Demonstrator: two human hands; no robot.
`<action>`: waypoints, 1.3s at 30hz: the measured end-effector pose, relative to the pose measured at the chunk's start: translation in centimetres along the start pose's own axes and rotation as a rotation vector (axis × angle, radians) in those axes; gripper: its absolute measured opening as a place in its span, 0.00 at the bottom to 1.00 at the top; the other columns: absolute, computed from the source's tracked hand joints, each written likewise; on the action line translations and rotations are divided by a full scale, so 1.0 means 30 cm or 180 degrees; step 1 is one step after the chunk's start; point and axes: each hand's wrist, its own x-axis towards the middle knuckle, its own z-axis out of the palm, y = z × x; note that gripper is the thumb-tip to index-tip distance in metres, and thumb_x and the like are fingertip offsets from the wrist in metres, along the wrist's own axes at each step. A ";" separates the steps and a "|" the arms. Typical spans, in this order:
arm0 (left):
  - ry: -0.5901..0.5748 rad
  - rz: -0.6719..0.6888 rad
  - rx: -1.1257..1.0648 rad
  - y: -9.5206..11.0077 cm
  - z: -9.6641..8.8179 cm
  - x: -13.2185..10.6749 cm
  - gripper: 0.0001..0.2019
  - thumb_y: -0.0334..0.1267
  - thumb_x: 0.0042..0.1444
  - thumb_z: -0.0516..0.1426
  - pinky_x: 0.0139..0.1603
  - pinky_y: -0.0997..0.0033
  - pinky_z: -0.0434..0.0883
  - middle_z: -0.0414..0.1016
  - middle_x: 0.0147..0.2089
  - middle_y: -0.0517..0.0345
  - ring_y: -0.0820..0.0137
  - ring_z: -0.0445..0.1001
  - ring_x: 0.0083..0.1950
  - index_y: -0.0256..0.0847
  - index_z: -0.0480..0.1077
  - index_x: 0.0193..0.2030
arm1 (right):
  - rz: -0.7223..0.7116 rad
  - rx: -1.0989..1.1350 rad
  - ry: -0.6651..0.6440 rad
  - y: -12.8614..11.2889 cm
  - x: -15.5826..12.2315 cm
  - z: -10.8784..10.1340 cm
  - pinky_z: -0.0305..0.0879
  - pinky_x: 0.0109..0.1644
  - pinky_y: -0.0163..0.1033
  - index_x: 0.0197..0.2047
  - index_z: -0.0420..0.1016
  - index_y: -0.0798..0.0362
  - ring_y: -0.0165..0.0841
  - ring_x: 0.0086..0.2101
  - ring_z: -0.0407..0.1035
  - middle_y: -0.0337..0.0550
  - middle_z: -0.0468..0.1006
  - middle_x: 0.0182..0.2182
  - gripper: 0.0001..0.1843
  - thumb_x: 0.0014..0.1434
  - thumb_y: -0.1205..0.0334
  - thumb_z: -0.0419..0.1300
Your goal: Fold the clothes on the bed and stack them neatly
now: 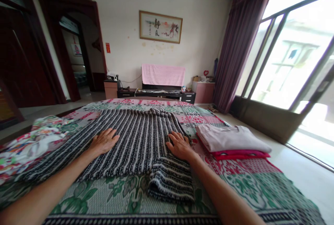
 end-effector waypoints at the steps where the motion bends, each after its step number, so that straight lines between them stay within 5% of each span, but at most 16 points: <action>1: 0.0004 -0.0007 -0.0011 0.001 -0.003 -0.001 0.29 0.50 0.60 0.38 0.61 0.45 0.55 0.53 0.69 0.46 0.56 0.52 0.67 0.40 0.60 0.63 | -0.0018 -0.0018 0.0042 0.001 0.000 0.001 0.42 0.63 0.55 0.63 0.59 0.49 0.42 0.64 0.45 0.46 0.54 0.65 0.30 0.63 0.45 0.42; 6: -0.0137 0.0048 0.0003 -0.006 -0.044 -0.041 0.30 0.52 0.59 0.40 0.62 0.50 0.56 0.53 0.69 0.48 0.57 0.52 0.68 0.41 0.57 0.65 | -0.0086 -0.0071 0.0141 -0.003 -0.001 0.002 0.45 0.63 0.54 0.62 0.61 0.49 0.41 0.63 0.47 0.46 0.56 0.65 0.29 0.63 0.46 0.43; 12: -0.0415 0.0376 0.0166 -0.049 -0.101 -0.187 0.32 0.56 0.57 0.43 0.64 0.55 0.53 0.51 0.70 0.48 0.57 0.52 0.69 0.43 0.59 0.64 | -0.0060 -0.0031 0.0217 0.002 0.006 0.005 0.48 0.62 0.52 0.60 0.64 0.49 0.41 0.61 0.52 0.47 0.60 0.63 0.27 0.62 0.48 0.47; 16: -0.0435 0.0358 0.0198 -0.067 -0.105 -0.279 0.31 0.55 0.58 0.44 0.65 0.54 0.51 0.51 0.70 0.50 0.58 0.51 0.69 0.45 0.58 0.65 | -0.0071 0.0112 0.0114 -0.011 0.006 -0.042 0.52 0.61 0.46 0.57 0.67 0.53 0.41 0.59 0.57 0.48 0.64 0.60 0.25 0.60 0.51 0.52; 20: -0.0247 0.0359 0.0239 -0.061 -0.097 -0.332 0.28 0.54 0.59 0.43 0.63 0.50 0.53 0.51 0.70 0.53 0.58 0.50 0.69 0.48 0.58 0.64 | -0.0249 0.0319 0.0005 -0.105 -0.026 -0.108 0.55 0.60 0.47 0.60 0.64 0.54 0.42 0.57 0.60 0.51 0.66 0.59 0.28 0.59 0.51 0.53; 26: -0.0040 0.0370 0.0182 -0.047 -0.103 -0.362 0.27 0.54 0.60 0.44 0.62 0.51 0.54 0.54 0.69 0.52 0.58 0.50 0.69 0.48 0.59 0.63 | -0.1001 0.0514 -0.0279 -0.258 -0.158 -0.075 0.47 0.64 0.57 0.66 0.54 0.49 0.44 0.64 0.47 0.50 0.52 0.66 0.36 0.59 0.41 0.49; 33: 0.0272 0.0407 0.0013 -0.065 -0.097 -0.370 0.25 0.51 0.60 0.46 0.62 0.57 0.57 0.58 0.66 0.51 0.61 0.56 0.66 0.46 0.63 0.61 | -0.1115 0.0331 -0.0545 -0.238 -0.201 -0.027 0.37 0.65 0.63 0.66 0.54 0.45 0.48 0.65 0.41 0.46 0.49 0.67 0.36 0.59 0.38 0.46; 39: 0.0279 0.0343 -0.0159 -0.193 -0.134 -0.356 0.21 0.46 0.59 0.47 0.59 0.67 0.61 0.69 0.57 0.47 0.63 0.67 0.58 0.39 0.70 0.53 | -0.1123 0.0376 -0.0567 -0.235 -0.188 -0.025 0.38 0.65 0.63 0.66 0.56 0.45 0.48 0.65 0.42 0.45 0.50 0.67 0.37 0.58 0.37 0.48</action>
